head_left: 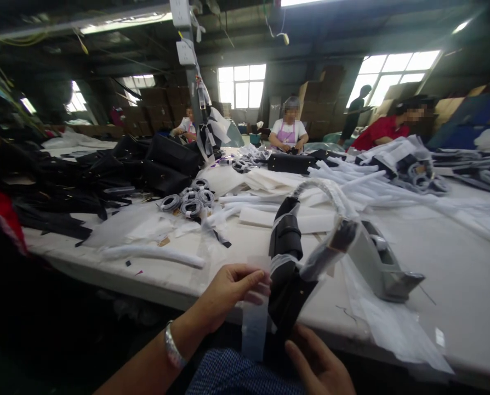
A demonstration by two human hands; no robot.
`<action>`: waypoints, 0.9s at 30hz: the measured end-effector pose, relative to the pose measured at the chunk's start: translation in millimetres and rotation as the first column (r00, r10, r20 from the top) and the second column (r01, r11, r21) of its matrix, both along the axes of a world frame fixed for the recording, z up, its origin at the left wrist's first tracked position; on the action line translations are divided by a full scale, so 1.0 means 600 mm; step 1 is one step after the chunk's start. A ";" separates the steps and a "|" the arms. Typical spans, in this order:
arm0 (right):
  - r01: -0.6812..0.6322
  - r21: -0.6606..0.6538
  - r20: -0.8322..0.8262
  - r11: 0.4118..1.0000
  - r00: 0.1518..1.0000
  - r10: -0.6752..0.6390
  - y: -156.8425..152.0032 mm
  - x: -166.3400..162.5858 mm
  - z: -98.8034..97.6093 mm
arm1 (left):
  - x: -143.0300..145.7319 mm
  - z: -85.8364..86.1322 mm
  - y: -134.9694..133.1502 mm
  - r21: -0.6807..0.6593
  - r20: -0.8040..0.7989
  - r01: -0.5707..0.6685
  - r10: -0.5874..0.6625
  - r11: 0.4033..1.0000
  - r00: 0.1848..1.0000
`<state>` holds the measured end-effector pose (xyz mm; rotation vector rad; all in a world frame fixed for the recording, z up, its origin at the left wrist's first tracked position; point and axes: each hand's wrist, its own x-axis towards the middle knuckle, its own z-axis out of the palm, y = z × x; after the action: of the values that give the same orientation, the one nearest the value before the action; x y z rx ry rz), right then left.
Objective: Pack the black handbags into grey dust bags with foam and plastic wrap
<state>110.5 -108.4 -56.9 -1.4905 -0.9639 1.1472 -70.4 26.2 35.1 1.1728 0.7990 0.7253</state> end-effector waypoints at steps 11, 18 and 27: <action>-0.061 0.094 -0.028 0.994 0.998 0.063 0.003 -0.022 0.064 | 0.036 0.030 -0.028 0.032 0.007 0.105 -0.106 0.994 0.994; -0.093 0.117 -0.015 0.989 0.995 0.095 0.002 -0.017 0.053 | 0.025 0.023 -0.031 0.032 -0.005 0.092 -0.092 0.995 0.996; -0.192 0.128 -0.100 0.973 0.974 0.205 0.014 -0.028 0.024 | -0.026 -0.019 -0.035 -0.139 0.012 -0.053 0.055 0.989 0.998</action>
<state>93.6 -100.2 -42.6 -1.2427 -1.1024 1.2803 -86.0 5.5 24.0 1.0223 0.8568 0.7116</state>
